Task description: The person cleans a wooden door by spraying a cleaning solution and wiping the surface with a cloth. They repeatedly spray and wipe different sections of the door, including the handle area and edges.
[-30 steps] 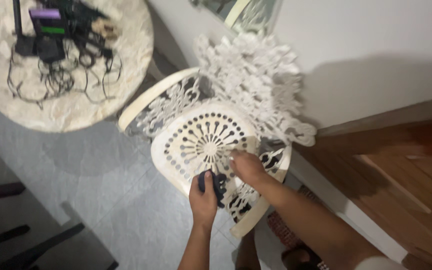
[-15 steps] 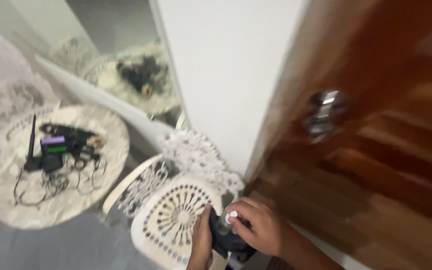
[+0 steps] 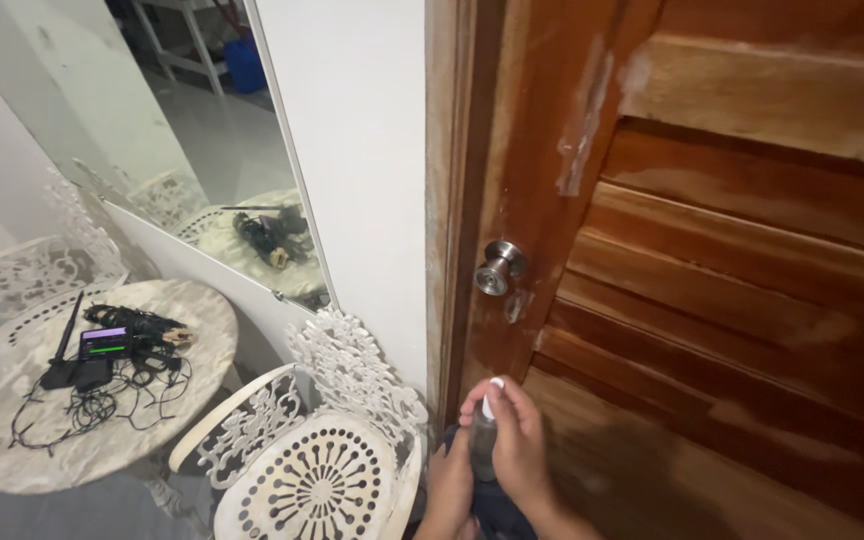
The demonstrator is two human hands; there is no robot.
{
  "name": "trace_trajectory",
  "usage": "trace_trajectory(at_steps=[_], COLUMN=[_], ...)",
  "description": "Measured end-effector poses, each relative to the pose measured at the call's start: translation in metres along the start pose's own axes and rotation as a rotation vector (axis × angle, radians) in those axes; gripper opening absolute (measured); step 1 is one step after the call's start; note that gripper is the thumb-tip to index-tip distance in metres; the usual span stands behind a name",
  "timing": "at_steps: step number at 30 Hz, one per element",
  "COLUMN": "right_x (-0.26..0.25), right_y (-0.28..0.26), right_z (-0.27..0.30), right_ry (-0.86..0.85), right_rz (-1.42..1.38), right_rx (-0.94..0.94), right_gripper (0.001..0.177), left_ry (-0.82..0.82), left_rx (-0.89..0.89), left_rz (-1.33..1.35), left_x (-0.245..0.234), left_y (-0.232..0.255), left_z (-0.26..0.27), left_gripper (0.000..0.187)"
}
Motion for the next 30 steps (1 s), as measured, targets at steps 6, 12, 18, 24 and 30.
trace_trajectory(at_steps=[6,12,18,24,30], right_x=[-0.004,0.026,0.049,0.062,0.071], right_y=[-0.013,-0.037,-0.046,-0.041,-0.043], right_z=[-0.010,-0.074,-0.119,-0.132,-0.139], right_ry=[0.133,0.189,0.375,0.422,0.396], right_rz=[0.021,0.001,0.100,0.159,0.189], right_rx=[0.218,0.170,0.032,-0.042,-0.107], right_gripper=[0.060,0.059,0.059,0.058,0.057], left_ry=[-0.020,-0.094,-0.060,-0.050,-0.060], left_rx=[0.015,0.097,0.154,0.150,0.241], left_rz=[0.069,0.089,0.011,0.033,-0.034], left_x=[0.014,0.000,-0.036,-0.057,-0.063], left_y=[0.036,0.103,0.140,0.159,0.172], left_z=[0.030,0.038,0.016,-0.006,-0.020], left_gripper=[0.037,0.032,0.032,0.030,0.031])
Point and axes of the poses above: each hand's wrist, its own z-axis away from the middle knuckle, its own x-axis out of the palm, y = z × x, the point moved 7 cm from there along -z, towards the middle knuckle, and after that the axes turned 14 degrees about -z, right-handed, at the moved point
